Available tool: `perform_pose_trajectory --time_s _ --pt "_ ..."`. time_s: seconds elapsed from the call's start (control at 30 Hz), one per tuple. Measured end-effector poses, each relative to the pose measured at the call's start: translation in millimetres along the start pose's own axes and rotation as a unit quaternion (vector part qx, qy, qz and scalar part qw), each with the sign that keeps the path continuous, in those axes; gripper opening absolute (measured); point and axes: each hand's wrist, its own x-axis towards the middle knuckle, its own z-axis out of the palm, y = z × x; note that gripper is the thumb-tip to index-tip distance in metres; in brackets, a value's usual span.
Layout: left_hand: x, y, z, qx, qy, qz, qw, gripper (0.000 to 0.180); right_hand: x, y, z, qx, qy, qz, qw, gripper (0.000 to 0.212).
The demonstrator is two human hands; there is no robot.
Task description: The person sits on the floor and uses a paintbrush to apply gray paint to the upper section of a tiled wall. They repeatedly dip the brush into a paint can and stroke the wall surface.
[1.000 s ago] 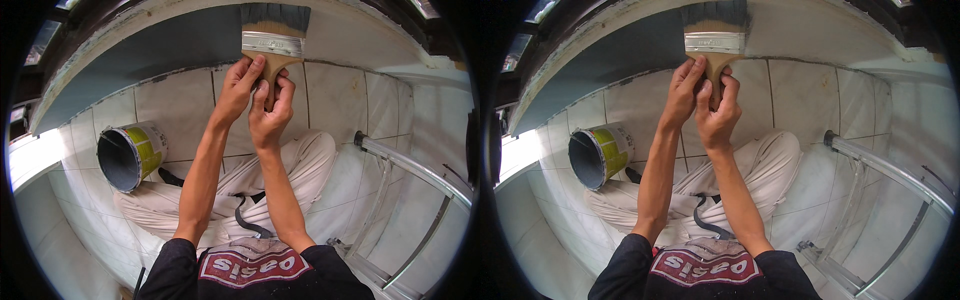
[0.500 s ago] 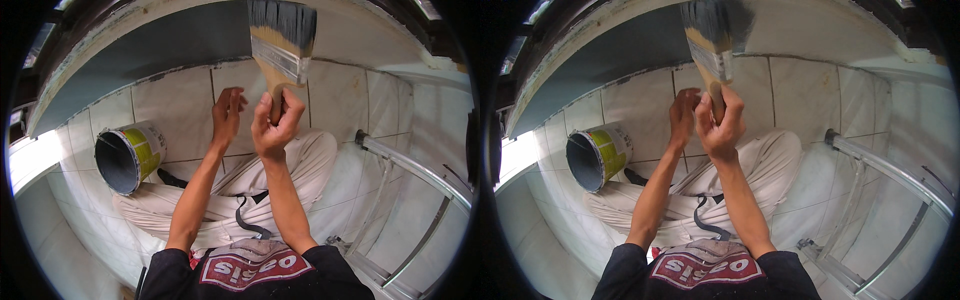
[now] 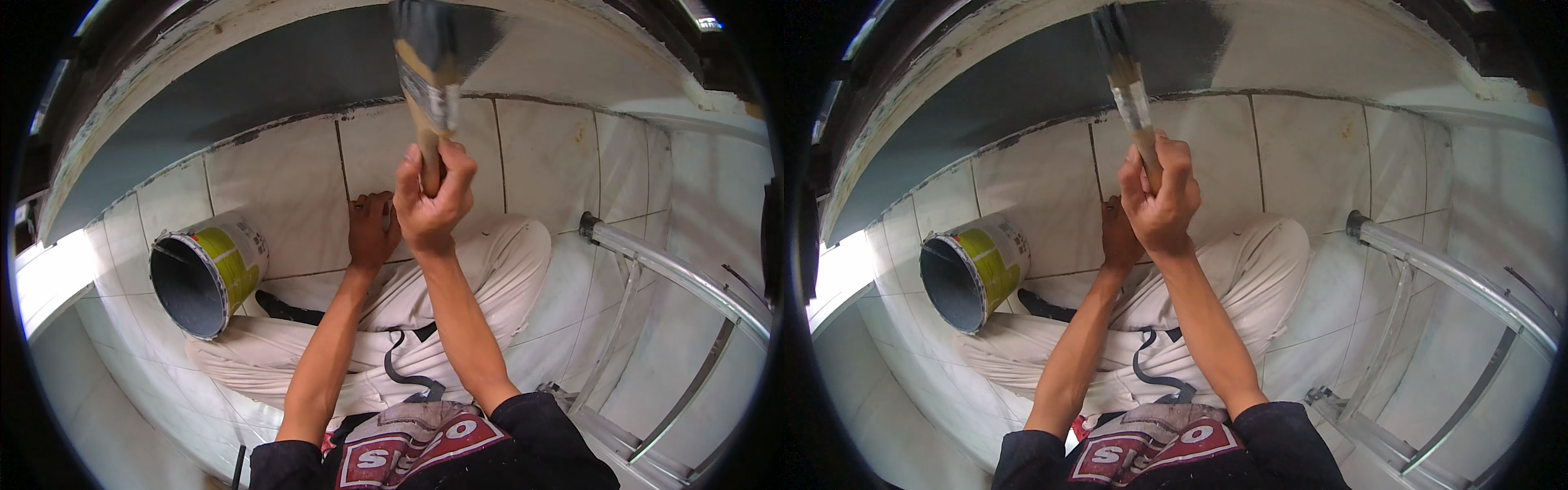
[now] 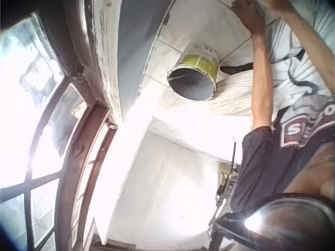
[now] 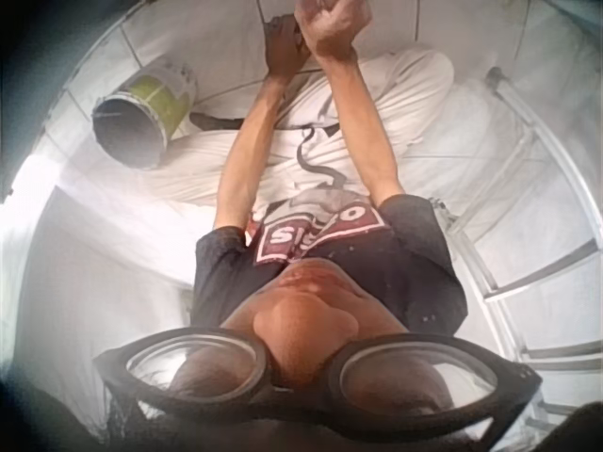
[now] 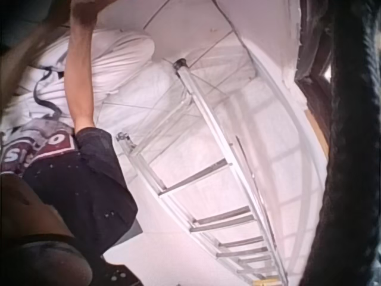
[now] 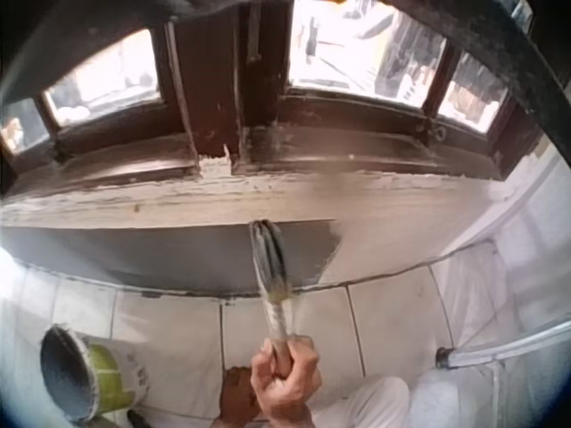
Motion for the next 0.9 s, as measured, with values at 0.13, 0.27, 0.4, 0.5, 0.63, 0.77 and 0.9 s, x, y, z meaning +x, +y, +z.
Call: perform_pose_trajectory --time_s 0.13,0.27,0.4,0.5,0.63,0.77,0.9 --pt "1.1 2.8 -0.4 0.009 -0.002 0.003 1.000 0.021 -18.7 2.7 -5.2 -0.027 -0.029 0.038 0.998 0.029" --pt "5.1 5.6 -2.3 0.003 0.014 0.009 1.000 0.022 -19.3 1.3 -5.1 0.016 0.023 0.012 1.000 0.028" --pt "4.4 5.8 -3.4 0.024 0.016 0.007 1.000 0.021 -12.2 8.8 -0.5 -0.007 -0.022 0.033 0.999 0.028" --pt "6.5 8.7 -4.4 0.003 0.031 0.003 1.000 0.023 -25.5 9.6 -9.7 0.003 0.007 0.035 0.999 0.028" --pt "5.5 5.9 -2.7 0.012 0.013 0.002 1.000 0.024 -9.6 -6.1 -12.0 -0.028 0.014 0.009 0.999 0.028" --pt "1.2 2.0 -0.4 0.037 -0.029 -0.006 0.999 0.024 -13.7 0.3 3.8 0.003 -0.020 0.075 0.997 0.027" --pt "2.7 4.8 1.1 0.030 0.013 0.003 0.999 0.030 -29.9 3.3 -11.4 -0.013 -0.012 0.072 0.997 0.027"
